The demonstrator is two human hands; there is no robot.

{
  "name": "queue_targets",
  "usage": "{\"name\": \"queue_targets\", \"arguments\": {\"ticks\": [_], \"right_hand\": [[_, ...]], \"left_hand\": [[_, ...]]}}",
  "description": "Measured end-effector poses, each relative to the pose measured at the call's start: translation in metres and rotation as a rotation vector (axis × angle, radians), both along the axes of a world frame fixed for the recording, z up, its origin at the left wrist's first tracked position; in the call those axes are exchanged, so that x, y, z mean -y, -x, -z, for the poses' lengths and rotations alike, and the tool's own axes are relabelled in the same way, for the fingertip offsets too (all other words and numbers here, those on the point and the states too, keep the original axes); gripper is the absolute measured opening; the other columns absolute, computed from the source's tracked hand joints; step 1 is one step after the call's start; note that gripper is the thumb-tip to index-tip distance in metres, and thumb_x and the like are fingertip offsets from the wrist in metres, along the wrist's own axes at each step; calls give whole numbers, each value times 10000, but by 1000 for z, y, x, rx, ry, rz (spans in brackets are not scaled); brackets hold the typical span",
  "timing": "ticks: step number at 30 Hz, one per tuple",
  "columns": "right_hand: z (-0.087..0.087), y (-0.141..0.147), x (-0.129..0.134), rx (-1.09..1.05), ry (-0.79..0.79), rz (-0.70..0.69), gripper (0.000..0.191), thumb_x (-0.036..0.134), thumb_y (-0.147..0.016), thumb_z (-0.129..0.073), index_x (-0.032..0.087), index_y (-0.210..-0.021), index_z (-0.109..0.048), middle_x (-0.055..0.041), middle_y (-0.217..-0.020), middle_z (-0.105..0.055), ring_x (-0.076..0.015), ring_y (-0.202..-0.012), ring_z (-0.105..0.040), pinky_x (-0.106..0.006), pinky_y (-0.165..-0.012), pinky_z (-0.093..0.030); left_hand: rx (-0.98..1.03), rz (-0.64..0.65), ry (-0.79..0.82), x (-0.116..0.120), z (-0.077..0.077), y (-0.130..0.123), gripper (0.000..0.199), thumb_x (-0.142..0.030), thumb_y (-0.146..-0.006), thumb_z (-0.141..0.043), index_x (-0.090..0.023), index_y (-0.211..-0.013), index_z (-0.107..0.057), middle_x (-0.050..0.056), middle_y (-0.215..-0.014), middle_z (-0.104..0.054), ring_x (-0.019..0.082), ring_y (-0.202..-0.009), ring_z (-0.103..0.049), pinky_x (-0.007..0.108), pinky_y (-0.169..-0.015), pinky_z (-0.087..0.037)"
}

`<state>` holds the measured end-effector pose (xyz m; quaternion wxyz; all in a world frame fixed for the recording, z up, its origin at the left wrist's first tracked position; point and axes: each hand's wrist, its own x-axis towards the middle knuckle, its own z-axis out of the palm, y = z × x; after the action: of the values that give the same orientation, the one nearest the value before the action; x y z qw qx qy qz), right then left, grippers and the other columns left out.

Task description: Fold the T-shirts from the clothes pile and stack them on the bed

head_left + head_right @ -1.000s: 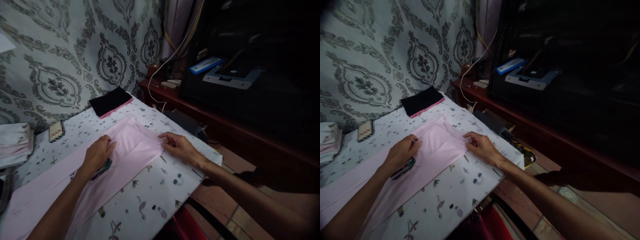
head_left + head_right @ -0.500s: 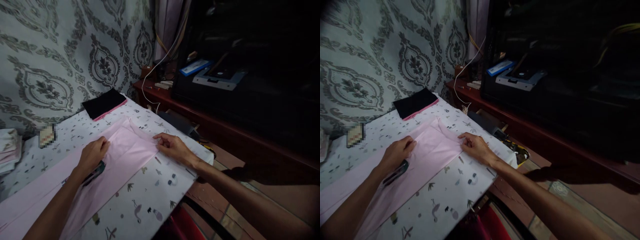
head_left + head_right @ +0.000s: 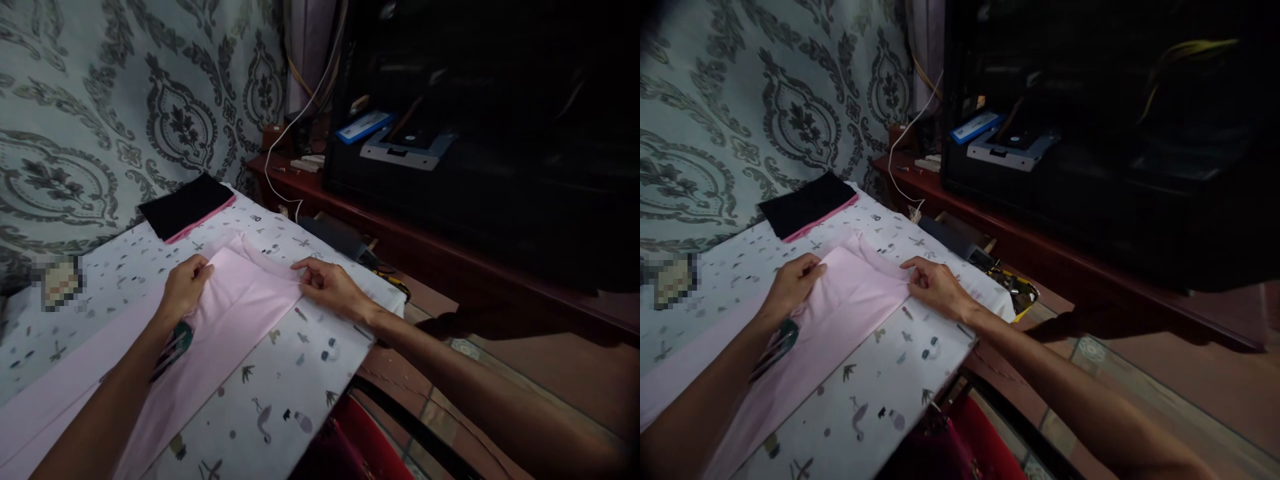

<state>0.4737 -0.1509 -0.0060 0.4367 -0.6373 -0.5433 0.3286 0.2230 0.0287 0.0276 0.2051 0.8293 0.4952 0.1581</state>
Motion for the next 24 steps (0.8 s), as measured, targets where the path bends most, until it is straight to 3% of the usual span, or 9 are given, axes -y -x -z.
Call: {"name": "queue_targets", "arguments": {"ticks": [7,12,15,17,21,24], "right_hand": [[-5,2,3,204,-3,27,342,171,-786,-553,201,-1104,-676,12,-733,-623,-116,-601,-520,-249,-588,-404],[-11,6,6,377,-68,27,275,212,-808,-563,211,-1039,-711,-30,-832,-659,-141,-634,-553,-278,-622,-437],[-22,24,-8,496,-123,5,245,242,-855,-555,219,-1043,-711,-55,-914,-675,-160,-676,-590,-302,-658,-457],[-32,48,-26,540,-152,-129,240,255,-894,-539,224,-1065,-705,-67,-969,-683,-187,-765,-630,-321,-725,-487],[-37,106,-69,597,-240,-510,296,257,-944,-508,188,-1178,-676,-133,-1230,-653,-277,-1160,-598,-425,-1003,-469],[-21,137,-92,648,-260,-631,382,290,-967,-495,153,-1303,-613,-187,-1448,-532,-328,-1365,-465,-510,-1124,-370]], "left_hand": [[-298,13,-181,11,2,-6,220,-397,-931,-419,-254,-846,-562,19,-751,-643,219,-720,-578,293,-611,-308],[-175,39,-55,6,-5,3,275,-401,-957,-362,-248,-901,-583,26,-817,-666,219,-798,-612,296,-699,-400],[8,14,31,5,-14,34,256,-391,-937,-380,-240,-988,-581,11,-820,-653,197,-781,-606,295,-739,-436],[42,-23,30,16,-20,64,265,-393,-920,-411,-231,-1061,-567,7,-812,-641,193,-758,-594,297,-725,-438],[-18,-47,23,71,-23,128,304,-424,-948,-393,-227,-1113,-556,46,-951,-658,212,-815,-599,322,-736,-448],[-103,-36,-56,118,-12,172,298,-400,-979,-372,-221,-1116,-568,90,-1076,-642,249,-962,-591,371,-846,-448]]}}
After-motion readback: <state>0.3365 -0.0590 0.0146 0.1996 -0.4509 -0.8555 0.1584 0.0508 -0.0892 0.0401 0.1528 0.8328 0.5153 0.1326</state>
